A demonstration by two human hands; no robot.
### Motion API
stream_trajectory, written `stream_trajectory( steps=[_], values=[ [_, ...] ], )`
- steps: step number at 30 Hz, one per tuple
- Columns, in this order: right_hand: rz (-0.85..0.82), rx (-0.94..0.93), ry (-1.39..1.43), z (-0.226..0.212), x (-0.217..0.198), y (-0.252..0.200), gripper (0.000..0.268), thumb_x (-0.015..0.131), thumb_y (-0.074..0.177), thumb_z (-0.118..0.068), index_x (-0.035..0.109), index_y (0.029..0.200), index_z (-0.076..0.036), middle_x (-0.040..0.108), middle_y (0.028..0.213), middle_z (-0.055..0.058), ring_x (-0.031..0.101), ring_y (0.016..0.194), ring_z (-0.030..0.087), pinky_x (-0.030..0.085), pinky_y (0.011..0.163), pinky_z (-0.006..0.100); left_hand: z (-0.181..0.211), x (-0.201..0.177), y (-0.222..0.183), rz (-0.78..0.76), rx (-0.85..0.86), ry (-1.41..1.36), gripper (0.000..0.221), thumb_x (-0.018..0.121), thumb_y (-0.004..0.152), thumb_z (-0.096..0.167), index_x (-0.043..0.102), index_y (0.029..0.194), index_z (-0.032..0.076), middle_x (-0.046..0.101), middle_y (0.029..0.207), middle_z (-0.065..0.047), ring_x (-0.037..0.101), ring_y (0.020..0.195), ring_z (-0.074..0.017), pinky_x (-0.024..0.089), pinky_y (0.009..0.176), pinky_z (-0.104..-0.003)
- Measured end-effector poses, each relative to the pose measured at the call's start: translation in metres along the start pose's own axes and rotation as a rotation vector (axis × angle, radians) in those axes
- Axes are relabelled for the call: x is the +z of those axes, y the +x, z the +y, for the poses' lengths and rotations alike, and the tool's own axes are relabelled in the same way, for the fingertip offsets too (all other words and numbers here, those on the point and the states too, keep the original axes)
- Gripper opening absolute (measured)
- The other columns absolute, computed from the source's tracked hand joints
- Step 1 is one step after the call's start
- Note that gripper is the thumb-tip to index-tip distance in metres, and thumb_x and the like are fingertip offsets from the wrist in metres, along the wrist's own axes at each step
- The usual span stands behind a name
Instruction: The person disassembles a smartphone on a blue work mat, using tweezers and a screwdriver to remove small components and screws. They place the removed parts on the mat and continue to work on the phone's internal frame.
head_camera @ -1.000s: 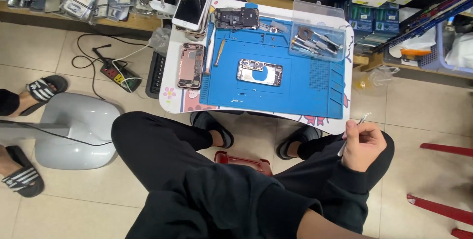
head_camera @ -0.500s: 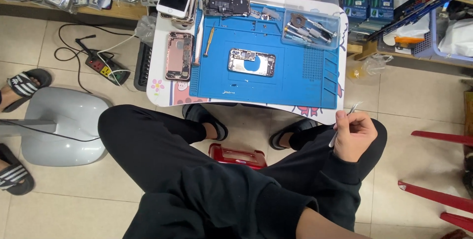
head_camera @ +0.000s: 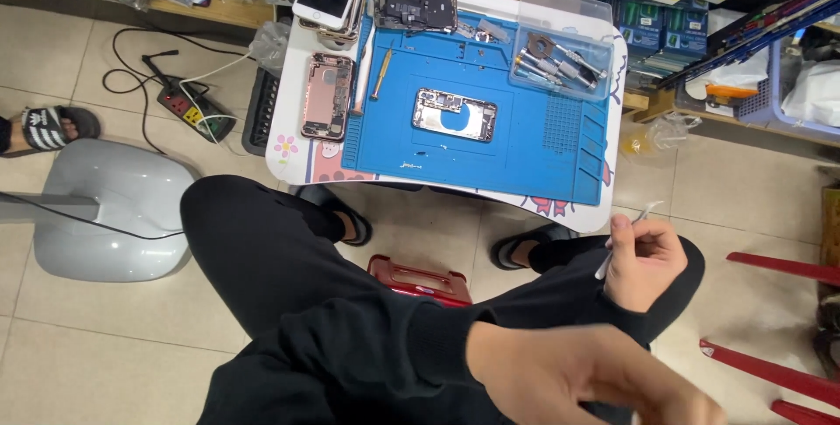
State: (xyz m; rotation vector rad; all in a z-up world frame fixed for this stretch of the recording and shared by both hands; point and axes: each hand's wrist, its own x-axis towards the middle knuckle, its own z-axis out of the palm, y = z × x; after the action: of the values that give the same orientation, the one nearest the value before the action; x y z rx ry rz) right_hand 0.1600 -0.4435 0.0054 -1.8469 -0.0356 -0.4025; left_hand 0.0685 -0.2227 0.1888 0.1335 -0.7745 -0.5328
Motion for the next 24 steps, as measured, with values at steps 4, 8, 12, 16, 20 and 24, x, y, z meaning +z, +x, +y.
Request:
stream_trajectory(
  steps=[4,8,12,16,20,24],
  values=[
    [0.042,0.009,0.062,0.01,-0.008,-0.002,0.028,0.083,0.101,-0.019,0.057,0.093,-0.011,0.057,0.074,0.003,0.057,0.065,0.01,0.044,0.067,0.022,0.023,-0.038,-0.038,0.432,-0.143,0.713,0.017,0.073,0.098,0.036,0.06,0.101,0.026,0.057,0.097,0.013,0.055,0.09,0.0002,0.048,0.086,-0.016],
    [-0.065,0.04,-0.118,-0.013,0.003,0.001,0.018,0.079,0.103,-0.014,0.065,0.114,-0.008,0.062,0.092,0.002,0.052,0.078,0.008,0.046,0.076,0.022,0.07,-0.09,-0.071,0.76,-0.224,1.332,0.009,0.07,0.097,0.015,0.066,0.105,0.016,0.07,0.091,0.0,0.065,0.079,-0.0127,0.056,0.077,-0.029],
    [-0.339,-0.048,-0.094,-0.003,0.014,0.038,0.02,0.073,0.109,-0.006,0.069,0.125,0.005,0.066,0.09,0.017,0.062,0.08,0.022,0.05,0.068,0.032,0.121,-0.162,-0.104,0.906,-0.185,1.765,0.025,0.072,0.092,0.012,0.071,0.116,0.017,0.076,0.107,-0.005,0.077,0.083,-0.0265,0.059,0.075,-0.039],
    [-0.533,-0.102,-0.389,-0.012,0.036,0.098,0.015,0.072,0.107,-0.009,0.077,0.121,-0.008,0.072,0.083,0.015,0.066,0.077,0.025,0.054,0.068,0.036,0.149,-0.205,-0.105,0.804,-0.236,1.996,0.024,0.079,0.09,0.011,0.073,0.113,0.016,0.069,0.109,-0.006,0.071,0.09,-0.0307,0.056,0.079,-0.046],
    [-0.74,-0.203,-0.857,0.002,0.063,0.141,0.011,0.071,0.1,-0.02,0.078,0.109,-0.018,0.071,0.073,0.006,0.072,0.078,0.031,0.056,0.076,0.043,0.149,-0.238,-0.118,0.717,-0.368,2.229,0.028,0.087,0.084,0.013,0.075,0.11,0.015,0.063,0.111,-0.002,0.062,0.107,-0.0296,0.052,0.086,-0.047],
    [-0.896,-0.151,-1.11,-0.002,0.083,0.158,0.012,0.068,0.098,-0.023,0.077,0.101,-0.016,0.076,0.078,0.005,0.077,0.085,0.034,0.058,0.078,0.047,0.145,-0.24,-0.131,0.634,-0.445,2.42,0.028,0.088,0.086,0.015,0.076,0.111,0.016,0.062,0.118,-0.003,0.058,0.118,-0.0268,0.049,0.092,-0.041]
  ],
)
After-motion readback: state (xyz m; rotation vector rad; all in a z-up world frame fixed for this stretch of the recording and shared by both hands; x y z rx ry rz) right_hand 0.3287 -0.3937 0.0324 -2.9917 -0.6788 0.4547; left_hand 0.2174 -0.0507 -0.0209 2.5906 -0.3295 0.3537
